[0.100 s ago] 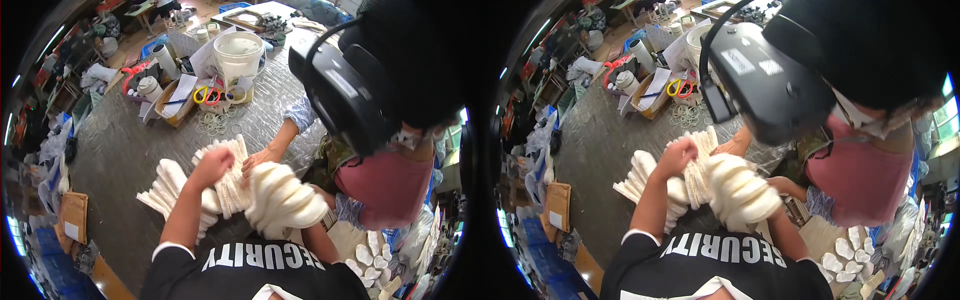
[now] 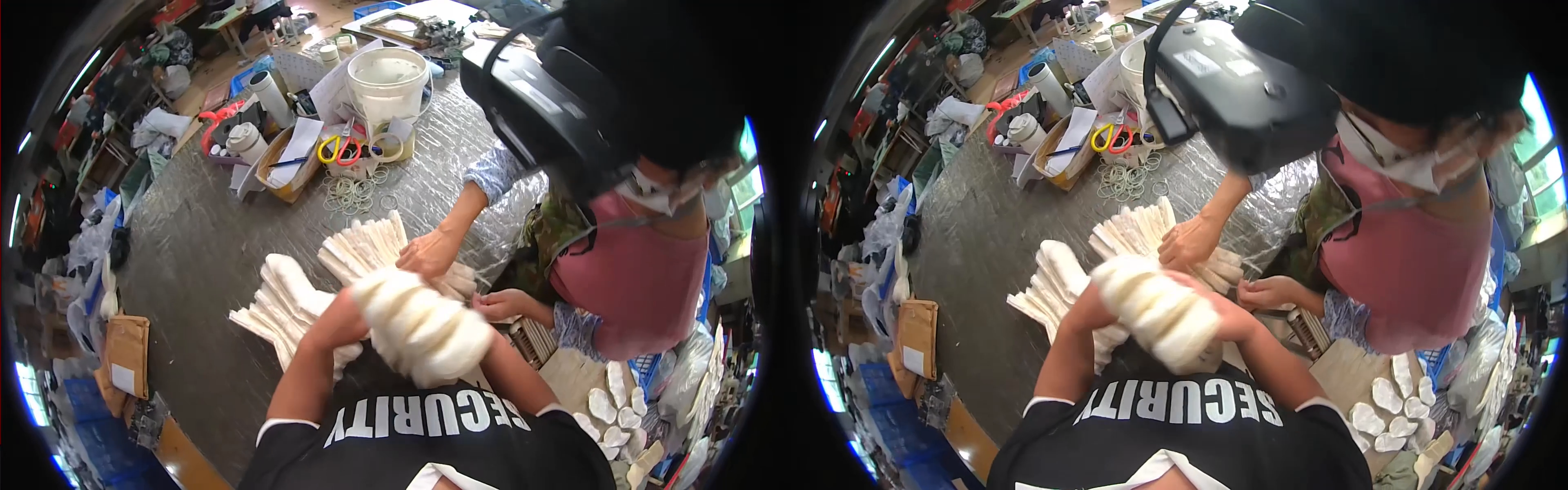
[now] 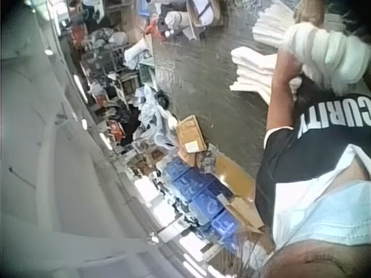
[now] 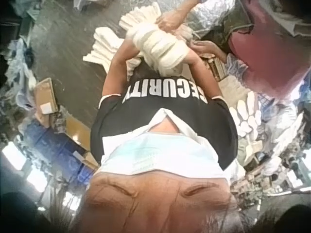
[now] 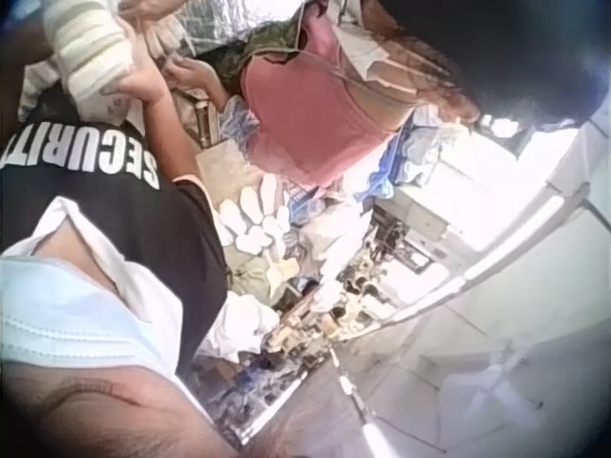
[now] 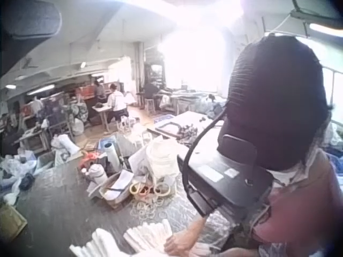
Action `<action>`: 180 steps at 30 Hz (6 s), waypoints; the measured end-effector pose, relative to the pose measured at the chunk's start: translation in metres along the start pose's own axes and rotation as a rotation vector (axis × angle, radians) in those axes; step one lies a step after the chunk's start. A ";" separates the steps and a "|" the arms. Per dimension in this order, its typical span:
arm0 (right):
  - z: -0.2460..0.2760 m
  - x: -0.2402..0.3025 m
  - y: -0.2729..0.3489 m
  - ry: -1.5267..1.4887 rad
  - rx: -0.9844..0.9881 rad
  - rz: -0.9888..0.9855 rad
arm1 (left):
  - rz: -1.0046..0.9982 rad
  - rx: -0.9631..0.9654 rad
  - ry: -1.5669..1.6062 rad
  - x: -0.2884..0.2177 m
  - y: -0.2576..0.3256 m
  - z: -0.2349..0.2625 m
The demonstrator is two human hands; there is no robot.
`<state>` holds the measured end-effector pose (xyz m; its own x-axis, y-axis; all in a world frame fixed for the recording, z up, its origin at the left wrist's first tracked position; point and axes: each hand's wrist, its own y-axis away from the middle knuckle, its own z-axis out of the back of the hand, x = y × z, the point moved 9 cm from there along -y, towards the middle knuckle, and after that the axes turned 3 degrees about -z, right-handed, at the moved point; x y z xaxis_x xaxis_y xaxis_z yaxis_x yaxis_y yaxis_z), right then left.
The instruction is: The recorder is sorting, pairing, and bagging shoe insoles at a manufacturing table.
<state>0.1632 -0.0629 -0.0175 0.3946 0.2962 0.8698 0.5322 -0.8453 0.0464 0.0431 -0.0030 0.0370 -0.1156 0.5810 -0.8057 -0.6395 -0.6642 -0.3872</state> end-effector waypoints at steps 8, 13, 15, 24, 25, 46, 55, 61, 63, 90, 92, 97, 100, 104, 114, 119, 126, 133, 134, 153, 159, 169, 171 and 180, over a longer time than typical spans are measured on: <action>-0.107 -0.083 -0.024 -0.126 0.359 -0.298 | 0.336 -0.456 1.558 0.027 0.158 0.014; -0.128 -0.099 -0.030 -0.039 0.334 -0.291 | 0.843 -0.537 1.014 0.031 0.282 0.030; -0.136 -0.091 -0.035 0.368 0.342 -0.310 | 0.834 -0.294 1.066 0.050 0.356 0.025; -0.179 -0.122 -0.053 1.459 -0.012 -0.239 | 0.193 0.288 0.147 -0.139 0.263 0.095; -0.177 -0.126 -0.055 1.478 -0.075 -0.322 | 0.217 0.352 -0.051 -0.145 0.263 0.088; -0.253 -0.154 -0.016 1.771 0.091 0.127 | 0.675 -0.354 -0.092 -0.027 0.358 0.098; -0.167 -0.184 0.040 1.267 -0.364 0.230 | 0.768 -0.089 -0.030 0.014 0.297 0.053; -0.170 -0.187 0.047 1.244 -0.352 0.289 | 0.709 -0.141 0.088 0.028 0.298 0.042; -0.169 -0.188 0.052 1.250 -0.371 0.283 | 0.581 -0.121 0.007 0.020 0.291 0.041; -0.194 -0.163 0.021 1.130 -0.104 0.249 | 0.518 0.230 -0.546 -0.025 0.337 0.017; -0.191 -0.147 0.017 1.181 -0.133 0.308 | 0.557 0.188 -0.458 -0.031 0.350 0.035; -0.136 -0.084 -0.010 1.274 -0.561 0.466 | 0.653 0.227 -0.682 -0.031 0.387 0.087; -0.110 -0.062 -0.055 1.408 -0.566 0.469 | 0.798 0.303 -0.676 -0.038 0.369 0.102; -0.064 -0.068 -0.111 1.302 -0.383 0.126 | 0.591 0.196 -0.382 -0.040 0.282 0.083; -0.073 -0.068 -0.125 1.306 -0.184 0.046 | 0.470 0.019 -0.694 -0.002 0.221 0.043; -0.073 -0.071 -0.131 1.361 -0.149 0.131 | 0.504 -0.045 -0.654 0.002 0.224 0.043; -0.073 -0.077 -0.127 1.406 -0.043 0.213 | 0.550 -0.110 -0.597 0.002 0.229 0.045; -0.080 -0.077 -0.126 1.433 0.059 0.017 | 0.580 -0.117 -0.573 0.003 0.233 0.047; -0.081 -0.079 -0.126 1.458 0.070 0.007 | 0.583 -0.118 -0.561 0.004 0.234 0.047; -0.105 -0.100 -0.107 1.589 0.003 -0.018 | 0.457 -0.884 0.226 0.021 0.292 0.067; -0.108 -0.106 -0.104 1.640 -0.116 -0.076 | 0.463 -0.975 0.329 0.025 0.302 0.072; -0.083 -0.090 -0.132 1.390 -0.386 -0.090 | 0.792 -1.142 0.383 0.079 0.297 0.089; -0.073 -0.100 -0.149 1.117 -0.304 -0.412 | 0.835 -1.066 0.641 0.093 0.283 0.083; -0.052 -0.173 -0.097 0.913 -0.175 -0.503 | 0.742 -0.996 -0.269 -0.041 0.380 0.085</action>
<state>0.0037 -0.0552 -0.1468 -0.5936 0.2448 0.7666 0.3335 -0.7921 0.5112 -0.2603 -0.2388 -0.0393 -0.4241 -0.0820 -0.9019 0.4770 -0.8667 -0.1455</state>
